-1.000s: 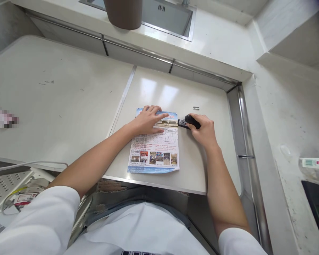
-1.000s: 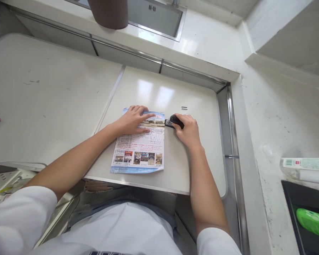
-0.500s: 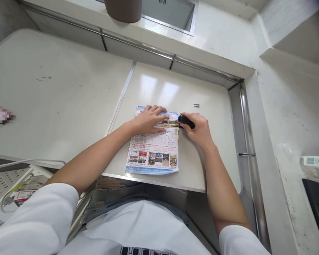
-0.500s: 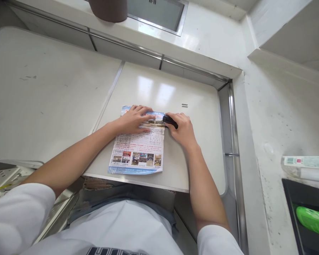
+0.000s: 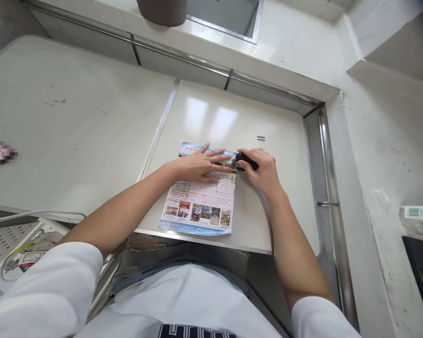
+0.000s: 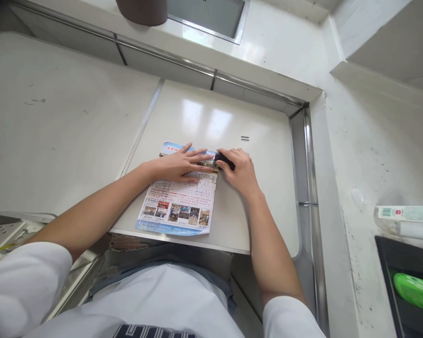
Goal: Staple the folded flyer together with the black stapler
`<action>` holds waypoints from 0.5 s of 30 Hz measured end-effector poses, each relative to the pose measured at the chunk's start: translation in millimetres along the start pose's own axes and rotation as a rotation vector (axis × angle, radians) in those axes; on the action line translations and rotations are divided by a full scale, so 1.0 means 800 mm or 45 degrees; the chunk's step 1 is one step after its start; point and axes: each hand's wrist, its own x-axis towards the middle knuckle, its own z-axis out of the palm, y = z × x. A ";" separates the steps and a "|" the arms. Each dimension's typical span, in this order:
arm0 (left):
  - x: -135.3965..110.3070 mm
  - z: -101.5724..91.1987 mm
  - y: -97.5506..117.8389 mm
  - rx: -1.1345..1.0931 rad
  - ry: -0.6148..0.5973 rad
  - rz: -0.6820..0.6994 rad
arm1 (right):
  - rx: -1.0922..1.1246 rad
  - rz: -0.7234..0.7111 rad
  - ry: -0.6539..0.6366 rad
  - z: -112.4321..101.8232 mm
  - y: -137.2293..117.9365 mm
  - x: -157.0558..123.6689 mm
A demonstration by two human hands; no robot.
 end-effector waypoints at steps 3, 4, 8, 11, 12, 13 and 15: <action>0.002 0.003 0.002 -0.015 -0.018 -0.017 | 0.012 -0.031 -0.029 0.004 -0.003 0.000; 0.003 0.004 0.002 -0.015 -0.014 -0.021 | 0.007 -0.031 -0.022 0.006 -0.004 0.000; 0.007 0.007 0.002 -0.026 0.017 -0.038 | -0.050 -0.007 0.016 0.015 -0.009 0.000; 0.007 0.008 0.002 -0.029 -0.017 -0.048 | -0.110 0.018 0.026 0.019 -0.014 -0.001; 0.007 0.008 0.002 -0.025 -0.033 -0.049 | -0.138 0.031 0.024 0.020 -0.016 -0.001; 0.007 0.008 0.002 -0.020 -0.044 -0.047 | -0.163 0.044 0.018 0.021 -0.018 -0.001; 0.006 0.008 0.002 -0.011 -0.046 -0.038 | -0.197 0.063 0.008 0.021 -0.021 -0.002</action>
